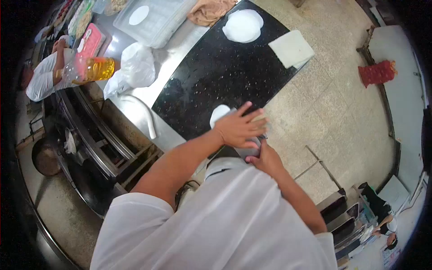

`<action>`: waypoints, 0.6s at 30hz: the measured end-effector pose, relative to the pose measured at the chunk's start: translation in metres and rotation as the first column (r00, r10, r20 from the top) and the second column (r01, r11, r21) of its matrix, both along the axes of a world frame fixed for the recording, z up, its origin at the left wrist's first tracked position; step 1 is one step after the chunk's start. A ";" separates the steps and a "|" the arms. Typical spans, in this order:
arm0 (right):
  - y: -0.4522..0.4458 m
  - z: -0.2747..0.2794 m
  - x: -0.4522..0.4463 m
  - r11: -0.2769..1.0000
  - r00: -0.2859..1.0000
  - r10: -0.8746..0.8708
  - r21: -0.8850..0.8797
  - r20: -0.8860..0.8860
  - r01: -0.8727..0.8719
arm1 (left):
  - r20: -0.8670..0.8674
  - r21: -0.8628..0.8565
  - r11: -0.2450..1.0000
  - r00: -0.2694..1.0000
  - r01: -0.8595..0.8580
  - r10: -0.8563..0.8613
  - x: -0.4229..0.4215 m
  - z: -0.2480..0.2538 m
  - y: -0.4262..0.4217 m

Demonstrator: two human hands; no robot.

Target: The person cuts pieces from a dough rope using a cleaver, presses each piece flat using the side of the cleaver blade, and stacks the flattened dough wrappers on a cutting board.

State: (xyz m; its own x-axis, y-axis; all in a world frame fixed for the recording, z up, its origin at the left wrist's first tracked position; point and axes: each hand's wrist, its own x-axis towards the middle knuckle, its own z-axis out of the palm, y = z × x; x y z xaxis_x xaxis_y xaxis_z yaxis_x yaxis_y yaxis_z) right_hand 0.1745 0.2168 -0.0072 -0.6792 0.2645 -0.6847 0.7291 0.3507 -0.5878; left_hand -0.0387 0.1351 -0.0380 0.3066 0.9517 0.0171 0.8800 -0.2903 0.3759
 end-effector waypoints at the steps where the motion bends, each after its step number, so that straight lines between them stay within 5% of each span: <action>1: 0.003 0.007 0.002 0.997 0.996 -0.072 0.034 0.058 0.070 | 0.009 0.063 0.998 1.000 0.017 -0.017 0.007 -0.003 0.010; 9: 0.080 0.018 -0.064 0.964 0.988 0.156 0.221 -0.014 -0.149 | -0.074 0.120 0.960 0.962 -0.252 0.262 -0.054 0.002 0.069; 11: 0.061 0.021 -0.058 0.992 0.994 -0.003 0.128 -0.112 0.017 | -0.050 0.137 0.950 0.956 -0.279 0.288 -0.052 0.000 0.060; 12: 0.046 0.014 -0.044 0.999 0.994 -0.046 -0.022 -0.097 0.044 | -0.038 0.082 0.962 0.964 -0.261 0.265 -0.041 0.006 0.042; 15: 0.005 0.001 -0.018 0.989 0.992 0.110 -0.094 -0.063 -0.115 | -0.049 -0.145 0.983 0.993 -0.116 0.110 -0.011 0.010 -0.026; 18: 0.000 -0.015 -0.018 0.994 0.995 0.001 0.105 -0.103 0.010 | -0.068 -0.058 0.995 0.995 -0.082 0.078 -0.021 -0.004 -0.007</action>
